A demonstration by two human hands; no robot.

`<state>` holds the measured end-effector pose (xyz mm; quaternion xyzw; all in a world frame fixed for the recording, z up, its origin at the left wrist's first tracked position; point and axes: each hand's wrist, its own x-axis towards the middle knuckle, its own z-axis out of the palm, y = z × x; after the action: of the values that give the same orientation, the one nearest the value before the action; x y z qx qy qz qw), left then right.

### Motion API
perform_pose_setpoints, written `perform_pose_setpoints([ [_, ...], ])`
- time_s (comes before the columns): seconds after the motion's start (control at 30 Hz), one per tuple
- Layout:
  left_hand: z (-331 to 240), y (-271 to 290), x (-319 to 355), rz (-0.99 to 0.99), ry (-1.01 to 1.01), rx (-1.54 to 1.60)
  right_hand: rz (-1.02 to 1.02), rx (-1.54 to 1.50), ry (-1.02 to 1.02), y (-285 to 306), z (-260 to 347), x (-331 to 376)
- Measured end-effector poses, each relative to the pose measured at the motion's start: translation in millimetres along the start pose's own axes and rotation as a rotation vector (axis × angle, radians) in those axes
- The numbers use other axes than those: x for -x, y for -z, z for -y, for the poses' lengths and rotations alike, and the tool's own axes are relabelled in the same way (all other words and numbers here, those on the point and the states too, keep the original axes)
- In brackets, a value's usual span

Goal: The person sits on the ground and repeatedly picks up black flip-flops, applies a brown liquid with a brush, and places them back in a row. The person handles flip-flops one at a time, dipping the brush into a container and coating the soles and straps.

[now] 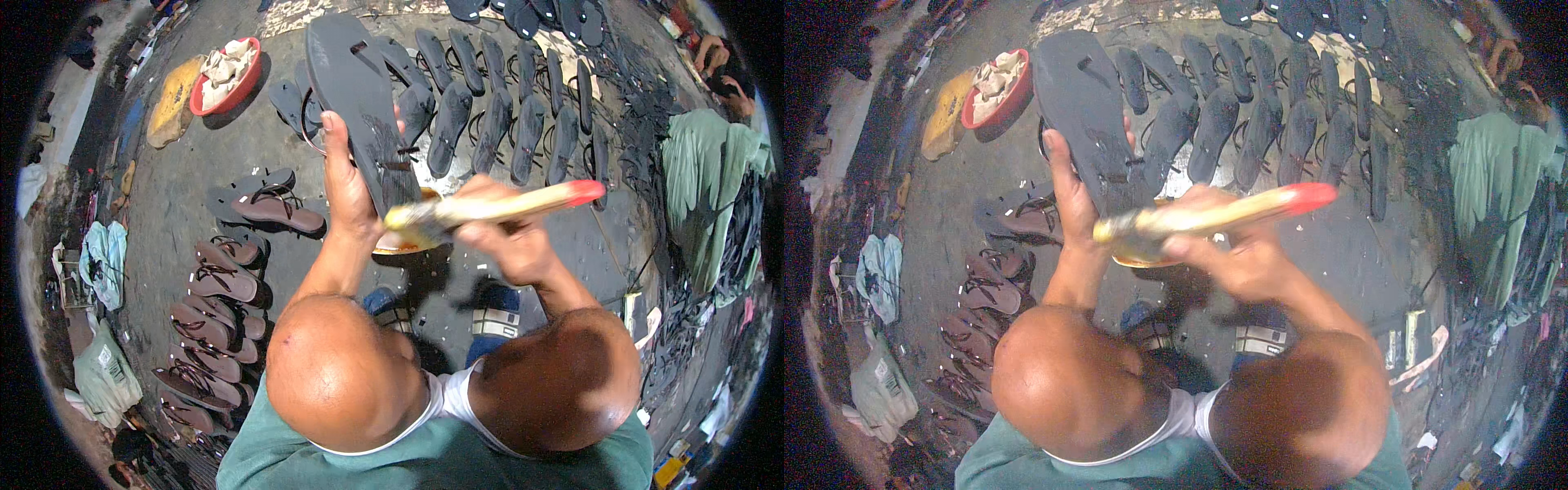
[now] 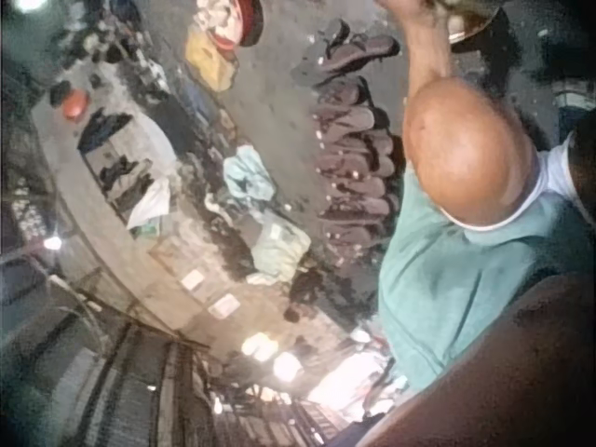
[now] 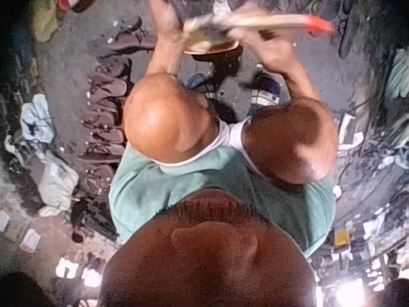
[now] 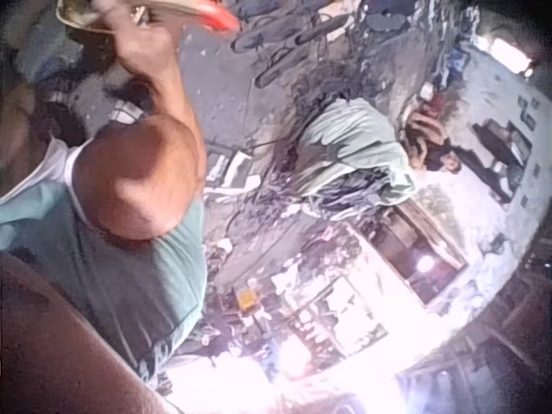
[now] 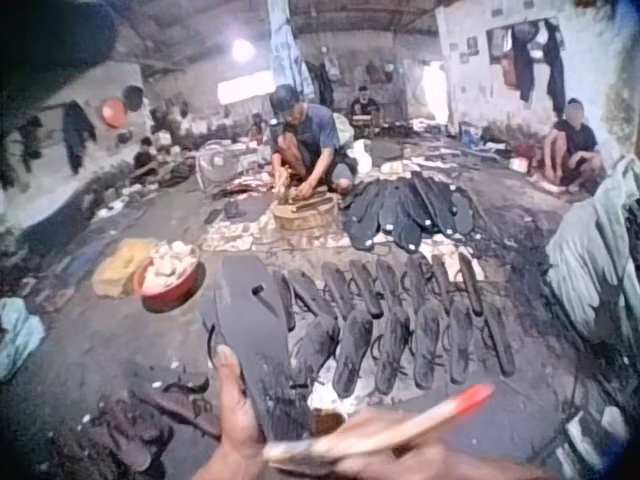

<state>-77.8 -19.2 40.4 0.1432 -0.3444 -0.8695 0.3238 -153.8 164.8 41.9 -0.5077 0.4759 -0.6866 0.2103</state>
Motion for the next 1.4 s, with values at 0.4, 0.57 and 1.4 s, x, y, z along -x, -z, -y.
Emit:
perform_pose_setpoints([
  [0.4, 29.0, 0.4, 22.8, 0.143, -0.047, -0.265, -0.533, 0.235, 0.038, 7.9, 2.5, -73.4],
  [0.57, 33.0, 5.8, 22.8, 0.171, 0.133, -0.265, -0.601, 0.183, -0.033, 7.7, 4.6, -62.2],
  [1.4, 12.1, 10.1, 23.2, 0.195, 0.359, -0.167, -0.387, 0.513, 0.067, 29.5, -4.5, -58.2],
])
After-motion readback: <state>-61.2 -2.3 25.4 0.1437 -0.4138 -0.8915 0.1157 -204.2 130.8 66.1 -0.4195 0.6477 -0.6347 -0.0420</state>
